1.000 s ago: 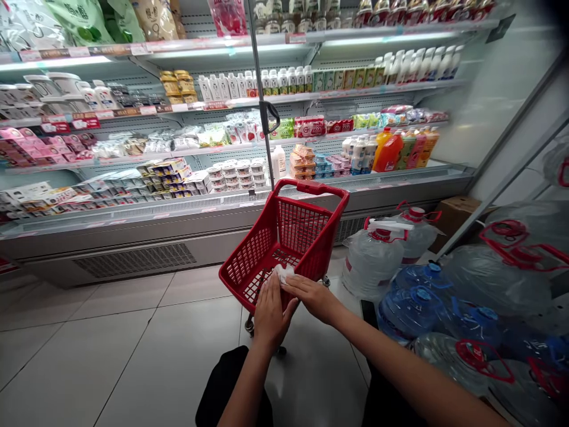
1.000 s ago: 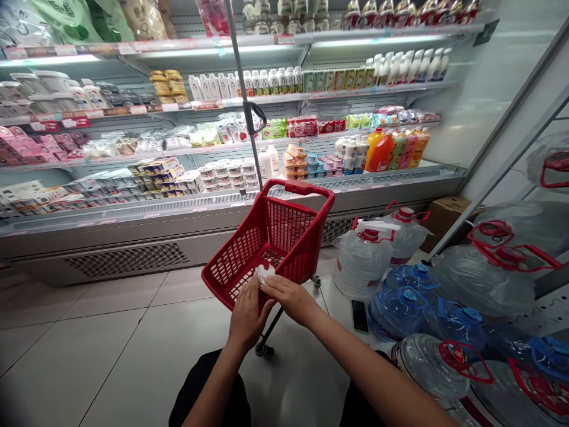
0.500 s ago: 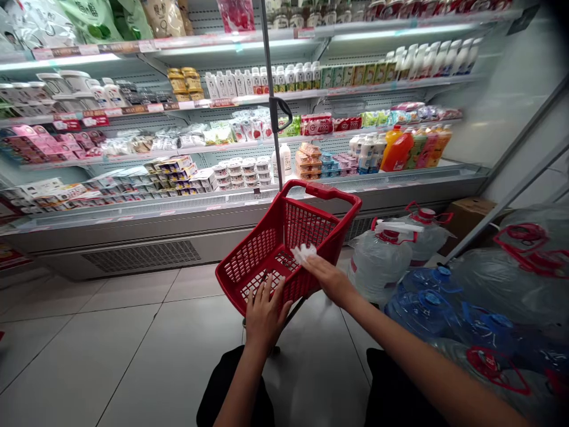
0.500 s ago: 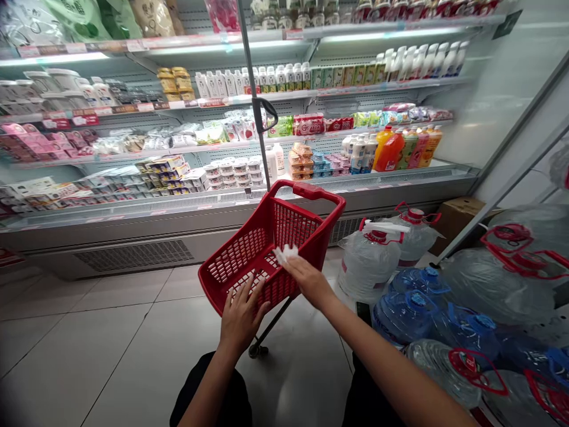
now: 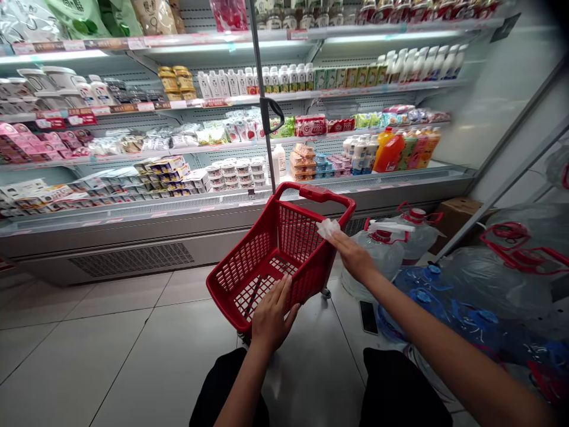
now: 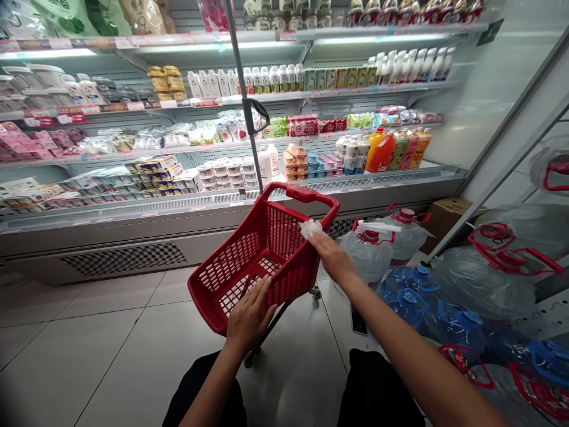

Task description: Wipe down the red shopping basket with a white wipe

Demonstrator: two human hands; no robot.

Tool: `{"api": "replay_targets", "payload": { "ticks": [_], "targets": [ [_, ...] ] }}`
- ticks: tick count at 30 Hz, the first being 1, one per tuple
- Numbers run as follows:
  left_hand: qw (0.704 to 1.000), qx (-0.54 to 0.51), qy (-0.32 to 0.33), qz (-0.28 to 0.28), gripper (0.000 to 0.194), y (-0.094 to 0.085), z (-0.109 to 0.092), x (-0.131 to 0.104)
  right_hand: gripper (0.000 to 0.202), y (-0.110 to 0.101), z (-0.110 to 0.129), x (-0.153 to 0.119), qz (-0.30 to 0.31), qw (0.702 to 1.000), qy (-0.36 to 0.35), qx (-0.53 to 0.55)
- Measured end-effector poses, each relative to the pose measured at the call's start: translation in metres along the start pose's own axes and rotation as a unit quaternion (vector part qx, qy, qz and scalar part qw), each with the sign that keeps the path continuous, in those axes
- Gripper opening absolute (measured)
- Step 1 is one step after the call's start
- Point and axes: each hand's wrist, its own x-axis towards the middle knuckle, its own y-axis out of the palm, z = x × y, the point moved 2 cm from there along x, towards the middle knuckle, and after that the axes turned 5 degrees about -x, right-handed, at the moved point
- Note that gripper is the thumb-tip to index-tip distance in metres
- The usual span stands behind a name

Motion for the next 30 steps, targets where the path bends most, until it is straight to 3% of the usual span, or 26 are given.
{"api": "replay_targets", "payload": {
  "ticks": [3,5,7,11,13,15,19,21,27,30],
  "targets": [
    [1.0,0.004,0.003,0.001,0.076,0.0,-0.001,-0.001,0.075,0.008,0.023,-0.006,0.023,0.997,-0.068,0.017],
    [1.0,0.006,0.009,0.003,0.077,0.0,-0.001,-0.002,0.073,0.008,0.021,-0.006,0.028,0.995,-0.096,0.011],
    [1.0,0.008,0.014,0.006,0.078,-0.001,0.0,-0.003,0.073,0.001,0.0,0.0,0.024,0.996,-0.082,-0.013],
    [1.0,0.011,0.011,0.007,0.077,-0.003,0.0,-0.005,0.076,-0.019,-0.058,0.018,0.013,0.998,0.016,-0.061],
    [1.0,0.011,0.006,0.004,0.076,-0.002,-0.001,-0.005,0.077,-0.022,-0.065,0.023,0.008,0.996,0.05,-0.067],
    [1.0,0.01,0.001,0.002,0.077,-0.001,-0.001,-0.006,0.077,-0.018,-0.052,0.02,0.006,0.997,0.045,-0.059],
    [1.0,0.009,0.0,0.003,0.079,0.0,-0.001,-0.005,0.077,-0.002,-0.006,0.008,0.032,0.997,-0.066,-0.019],
    [1.0,0.009,0.003,0.007,0.079,0.0,-0.001,-0.005,0.077,0.001,-0.004,0.007,0.045,0.994,-0.094,-0.012],
    [1.0,0.013,0.004,0.016,0.081,-0.002,-0.005,-0.006,0.081,-0.018,-0.077,0.029,0.043,0.996,0.047,-0.056],
    [1.0,0.015,-0.002,0.015,0.08,-0.001,-0.008,-0.006,0.082,-0.018,-0.074,0.029,0.026,0.996,0.074,-0.049]
  ]
}}
